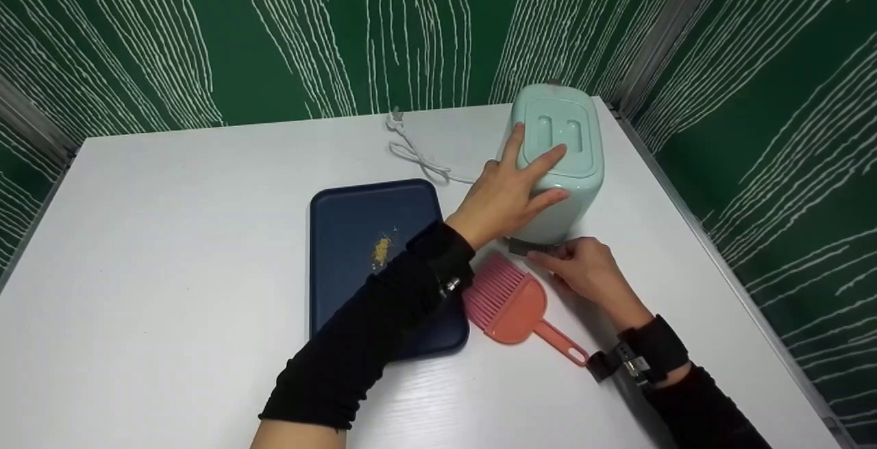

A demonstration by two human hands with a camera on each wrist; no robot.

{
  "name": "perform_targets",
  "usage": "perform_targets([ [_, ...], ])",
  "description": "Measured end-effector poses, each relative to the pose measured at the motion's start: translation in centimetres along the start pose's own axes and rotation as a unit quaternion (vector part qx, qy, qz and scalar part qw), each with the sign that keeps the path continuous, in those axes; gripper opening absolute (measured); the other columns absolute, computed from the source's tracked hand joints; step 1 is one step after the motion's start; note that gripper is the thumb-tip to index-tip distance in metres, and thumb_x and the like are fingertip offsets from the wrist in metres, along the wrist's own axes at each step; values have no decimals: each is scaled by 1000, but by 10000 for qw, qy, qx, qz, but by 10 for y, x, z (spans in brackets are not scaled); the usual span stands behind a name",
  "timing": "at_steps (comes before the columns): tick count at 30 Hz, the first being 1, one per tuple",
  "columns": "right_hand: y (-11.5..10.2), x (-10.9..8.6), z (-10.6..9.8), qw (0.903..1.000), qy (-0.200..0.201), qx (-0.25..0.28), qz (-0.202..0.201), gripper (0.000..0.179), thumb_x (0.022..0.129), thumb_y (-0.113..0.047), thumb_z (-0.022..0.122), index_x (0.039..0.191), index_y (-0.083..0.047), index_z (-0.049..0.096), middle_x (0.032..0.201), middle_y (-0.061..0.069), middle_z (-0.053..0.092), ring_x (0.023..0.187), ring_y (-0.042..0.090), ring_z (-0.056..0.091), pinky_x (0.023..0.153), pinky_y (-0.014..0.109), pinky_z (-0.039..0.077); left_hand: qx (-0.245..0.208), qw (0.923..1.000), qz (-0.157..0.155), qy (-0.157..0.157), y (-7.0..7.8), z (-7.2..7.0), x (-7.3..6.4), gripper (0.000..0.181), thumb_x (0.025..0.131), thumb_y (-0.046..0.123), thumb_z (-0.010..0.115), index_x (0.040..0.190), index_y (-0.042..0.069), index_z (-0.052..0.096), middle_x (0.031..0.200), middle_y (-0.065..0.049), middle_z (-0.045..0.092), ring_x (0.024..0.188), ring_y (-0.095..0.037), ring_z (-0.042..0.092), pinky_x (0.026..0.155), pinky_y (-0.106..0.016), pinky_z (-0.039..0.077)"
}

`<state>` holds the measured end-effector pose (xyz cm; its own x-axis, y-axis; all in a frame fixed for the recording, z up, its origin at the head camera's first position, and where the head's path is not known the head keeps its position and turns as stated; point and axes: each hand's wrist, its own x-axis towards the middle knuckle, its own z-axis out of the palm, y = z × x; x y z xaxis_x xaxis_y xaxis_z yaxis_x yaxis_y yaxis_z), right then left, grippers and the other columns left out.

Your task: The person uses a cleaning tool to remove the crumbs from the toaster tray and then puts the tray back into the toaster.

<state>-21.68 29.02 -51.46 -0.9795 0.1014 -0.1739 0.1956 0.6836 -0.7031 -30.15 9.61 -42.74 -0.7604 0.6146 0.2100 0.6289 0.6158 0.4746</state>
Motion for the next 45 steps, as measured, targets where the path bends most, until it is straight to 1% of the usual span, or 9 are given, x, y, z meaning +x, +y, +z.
perform_targets([
  [5,0,-1,0,10000,37,-35,4,54,93,-56,81,68,-12,62,57,-4,56,53,14,53,49,27,42,6,10000,-19,-21,1,0,0,67,108,61,54,168,39,34,181,-22,2,130,-50,62,110,-53,55],
  [11,0,-1,-2,9999,-12,69,79,52,94,-55,81,74,-9,66,60,-3,58,55,14,54,50,28,44,-2,10000,-55,-41,2,-1,0,67,108,62,53,168,41,33,181,-20,1,130,-50,61,109,-52,55],
  [16,0,-2,-3,9998,-66,143,100,52,93,-55,82,76,-9,65,60,-3,57,55,14,54,50,28,44,-2,10000,-52,-47,3,-2,0,67,108,62,52,168,41,33,181,-20,1,131,-50,61,110,-52,55],
  [20,-1,-2,-5,9993,-196,265,168,51,93,-53,82,77,-8,66,60,-3,58,55,13,55,49,27,44,33,10000,28,-13,4,-2,-1,67,108,60,53,168,39,33,180,-22,2,131,-51,61,111,-53,54],
  [23,-3,-1,-5,9989,-295,319,202,50,94,-52,82,79,-7,68,60,-2,61,54,13,57,49,26,45,90,9999,44,24,3,-3,-1,67,108,61,53,168,39,34,180,-23,3,129,-52,62,109,-53,55],
  [27,-4,0,-6,9978,-401,435,285,50,94,-52,82,84,-4,69,62,-2,63,55,13,60,50,26,48,132,9999,-20,21,3,-3,0,67,108,62,52,168,40,33,180,-22,3,127,-51,63,107,-53,57],
  [32,-6,1,-7,9966,-536,500,372,50,93,-52,83,88,-4,70,64,-2,65,57,13,61,53,26,50,75,9999,-74,-38,2,-4,0,67,107,62,52,168,41,33,181,-20,1,130,-51,61,109,-53,56],
  [39,-7,3,-8,9971,-618,366,248,42,96,-45,82,82,-6,72,62,-3,65,56,11,62,54,25,49,20,9999,-102,-75,1,-4,0,68,107,62,53,168,41,32,181,-20,1,133,-51,59,110,-54,55],
  [45,-4,3,-7,9976,-584,331,169,44,97,-45,81,77,-7,72,60,-3,65,55,10,60,52,23,47,22,9999,-90,-97,2,-3,-1,68,107,62,53,168,41,32,181,-21,1,134,-51,59,108,-54,56],
])
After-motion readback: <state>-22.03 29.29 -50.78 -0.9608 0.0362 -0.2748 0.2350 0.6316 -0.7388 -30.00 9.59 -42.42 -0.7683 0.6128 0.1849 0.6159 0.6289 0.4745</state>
